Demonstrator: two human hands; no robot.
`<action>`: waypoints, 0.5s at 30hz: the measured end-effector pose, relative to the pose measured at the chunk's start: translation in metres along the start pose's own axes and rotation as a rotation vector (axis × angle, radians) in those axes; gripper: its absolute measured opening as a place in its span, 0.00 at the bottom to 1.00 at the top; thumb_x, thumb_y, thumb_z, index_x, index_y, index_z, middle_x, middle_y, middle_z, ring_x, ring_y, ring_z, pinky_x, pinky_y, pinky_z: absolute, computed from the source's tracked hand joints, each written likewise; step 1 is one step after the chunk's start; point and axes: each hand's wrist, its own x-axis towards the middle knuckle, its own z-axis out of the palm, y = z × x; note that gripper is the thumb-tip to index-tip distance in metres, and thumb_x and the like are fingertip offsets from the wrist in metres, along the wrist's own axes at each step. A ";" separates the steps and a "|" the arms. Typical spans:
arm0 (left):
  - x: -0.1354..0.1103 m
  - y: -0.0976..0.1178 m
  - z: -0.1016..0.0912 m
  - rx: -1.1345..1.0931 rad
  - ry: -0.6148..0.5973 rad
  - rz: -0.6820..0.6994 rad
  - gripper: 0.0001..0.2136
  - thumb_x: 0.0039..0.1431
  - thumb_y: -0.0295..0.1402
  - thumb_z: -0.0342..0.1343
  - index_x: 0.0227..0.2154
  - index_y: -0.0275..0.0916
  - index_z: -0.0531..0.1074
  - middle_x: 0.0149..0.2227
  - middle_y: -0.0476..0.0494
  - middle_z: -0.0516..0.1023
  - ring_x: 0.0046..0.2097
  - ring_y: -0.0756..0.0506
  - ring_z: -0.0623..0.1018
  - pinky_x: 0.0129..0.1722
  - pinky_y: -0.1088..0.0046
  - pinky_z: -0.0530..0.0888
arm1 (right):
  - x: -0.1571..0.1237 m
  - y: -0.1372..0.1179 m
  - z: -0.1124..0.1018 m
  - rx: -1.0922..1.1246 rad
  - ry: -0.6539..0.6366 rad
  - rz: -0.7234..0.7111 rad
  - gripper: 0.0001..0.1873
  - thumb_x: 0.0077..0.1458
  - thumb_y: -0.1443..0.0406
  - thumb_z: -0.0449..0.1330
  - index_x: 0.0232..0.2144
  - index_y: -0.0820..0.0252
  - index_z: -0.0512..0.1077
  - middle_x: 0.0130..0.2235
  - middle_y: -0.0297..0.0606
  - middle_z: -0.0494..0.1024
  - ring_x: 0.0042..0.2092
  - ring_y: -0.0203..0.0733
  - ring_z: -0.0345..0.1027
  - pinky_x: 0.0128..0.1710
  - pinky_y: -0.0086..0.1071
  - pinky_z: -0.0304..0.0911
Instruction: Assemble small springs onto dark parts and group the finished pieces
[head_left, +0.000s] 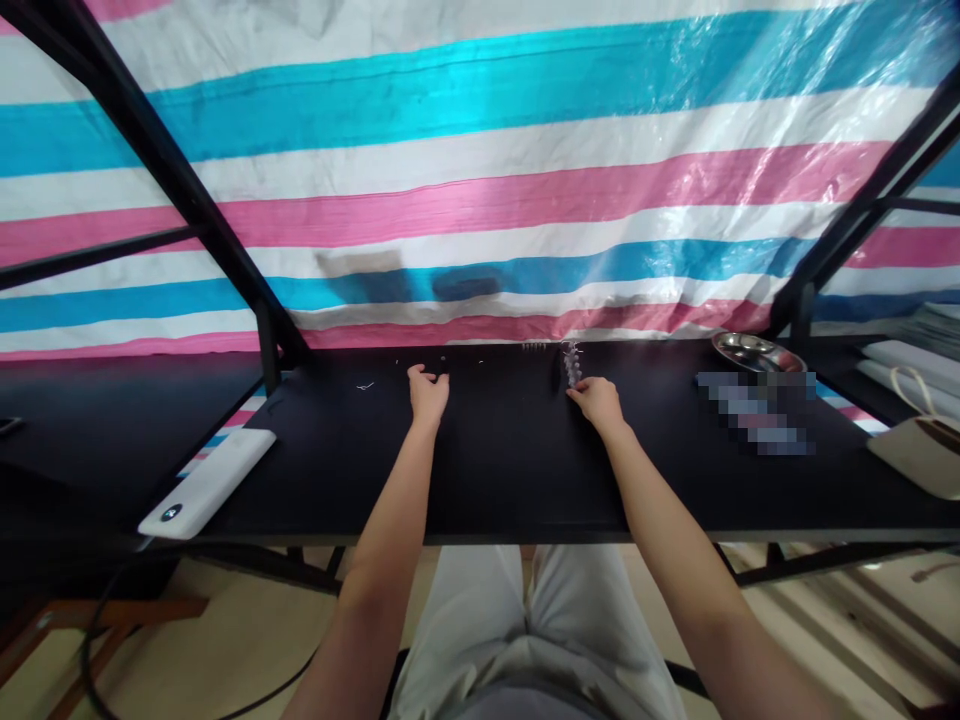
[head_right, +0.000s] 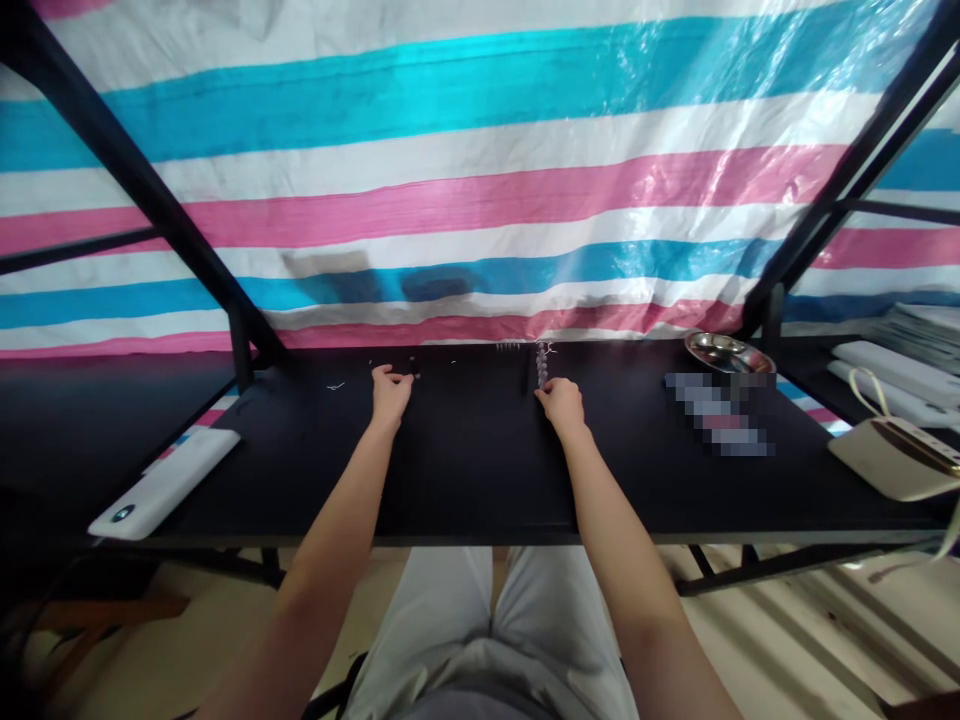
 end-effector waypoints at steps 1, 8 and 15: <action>0.004 -0.001 -0.003 0.034 -0.010 -0.037 0.24 0.50 0.35 0.54 0.49 0.36 0.54 0.39 0.41 0.71 0.43 0.45 0.73 0.44 0.67 0.67 | 0.000 0.000 0.000 -0.005 -0.009 -0.002 0.09 0.46 0.61 0.62 0.29 0.60 0.77 0.30 0.42 0.78 0.33 0.43 0.71 0.31 0.30 0.61; 0.036 -0.006 -0.003 0.265 -0.214 -0.022 0.29 0.46 0.38 0.59 0.50 0.33 0.57 0.37 0.37 0.74 0.41 0.41 0.75 0.39 0.68 0.69 | -0.005 -0.001 -0.006 -0.050 -0.059 0.005 0.12 0.44 0.61 0.64 0.31 0.62 0.76 0.31 0.46 0.77 0.33 0.45 0.71 0.30 0.31 0.61; 0.062 -0.006 0.004 0.395 -0.286 0.083 0.27 0.46 0.39 0.59 0.48 0.33 0.62 0.36 0.38 0.75 0.37 0.44 0.76 0.37 0.71 0.69 | -0.014 -0.013 -0.027 -0.027 -0.003 0.002 0.17 0.50 0.53 0.56 0.20 0.58 0.73 0.24 0.42 0.75 0.30 0.45 0.70 0.27 0.31 0.58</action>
